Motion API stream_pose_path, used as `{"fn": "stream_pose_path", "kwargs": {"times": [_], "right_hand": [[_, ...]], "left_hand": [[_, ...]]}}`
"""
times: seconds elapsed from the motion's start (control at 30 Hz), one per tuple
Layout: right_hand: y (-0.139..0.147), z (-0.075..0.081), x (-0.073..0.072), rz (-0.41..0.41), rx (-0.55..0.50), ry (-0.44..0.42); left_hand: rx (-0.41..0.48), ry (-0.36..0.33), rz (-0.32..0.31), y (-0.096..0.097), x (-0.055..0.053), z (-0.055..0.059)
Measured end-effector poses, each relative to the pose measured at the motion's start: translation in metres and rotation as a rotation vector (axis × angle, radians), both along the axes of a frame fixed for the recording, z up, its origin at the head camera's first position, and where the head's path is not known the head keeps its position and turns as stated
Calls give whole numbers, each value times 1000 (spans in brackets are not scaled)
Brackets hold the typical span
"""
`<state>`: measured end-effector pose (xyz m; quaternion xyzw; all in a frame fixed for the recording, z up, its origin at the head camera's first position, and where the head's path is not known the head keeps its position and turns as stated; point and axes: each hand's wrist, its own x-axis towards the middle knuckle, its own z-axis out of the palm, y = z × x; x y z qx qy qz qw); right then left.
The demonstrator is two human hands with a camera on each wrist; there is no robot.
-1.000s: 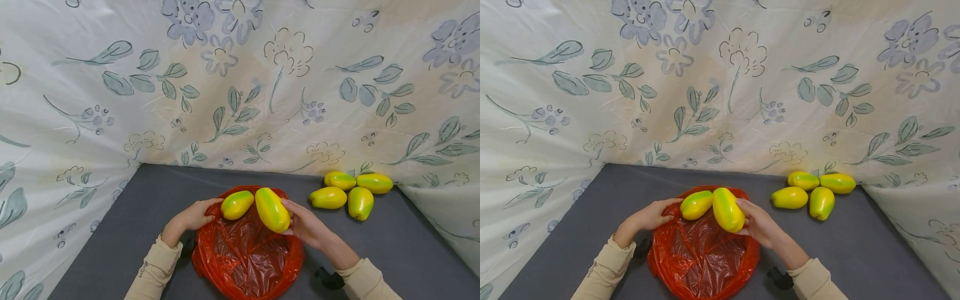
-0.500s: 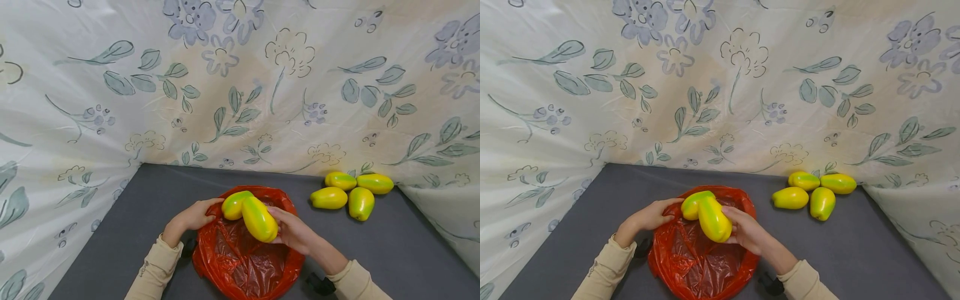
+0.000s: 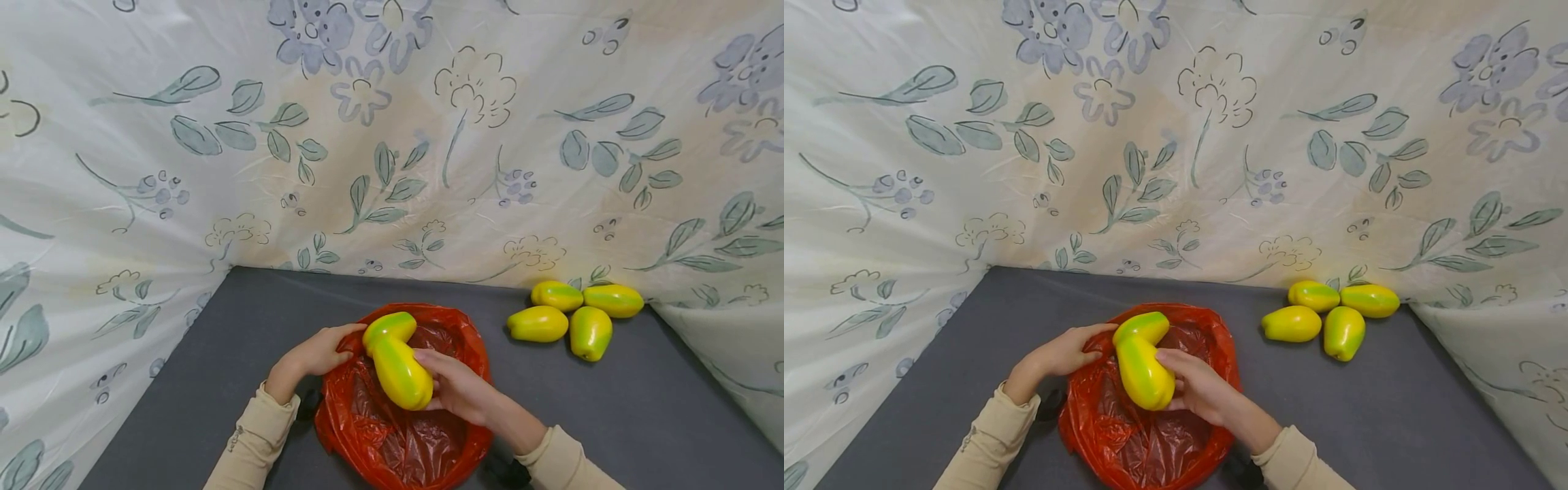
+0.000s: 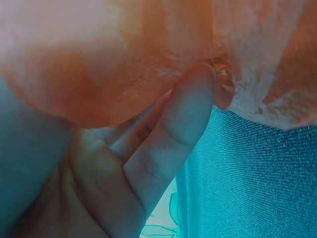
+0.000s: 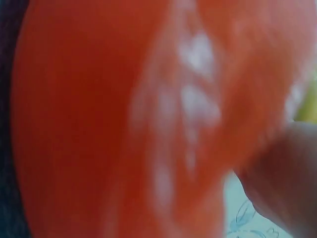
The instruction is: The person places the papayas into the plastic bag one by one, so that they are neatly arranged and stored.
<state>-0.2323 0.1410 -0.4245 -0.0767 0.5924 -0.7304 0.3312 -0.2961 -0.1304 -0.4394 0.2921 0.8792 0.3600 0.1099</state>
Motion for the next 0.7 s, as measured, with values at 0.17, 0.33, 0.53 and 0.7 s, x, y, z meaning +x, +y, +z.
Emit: {"fn": "stream_pose_path", "kwargs": {"times": [0.17,0.33,0.53,0.7], "right_hand": [[-9,-6,1,1,42,-12],[-17,-11,3,-12,70,-42],[-24,-14,4,-30,77,-61],[-28,-17,5,-55,87,-57]], "left_hand": [[-8,-9,10,1,1,1],[-14,-3,14,1,2,3],[-21,12,15,3,3,4],[-26,11,23,3,3,5]]}}
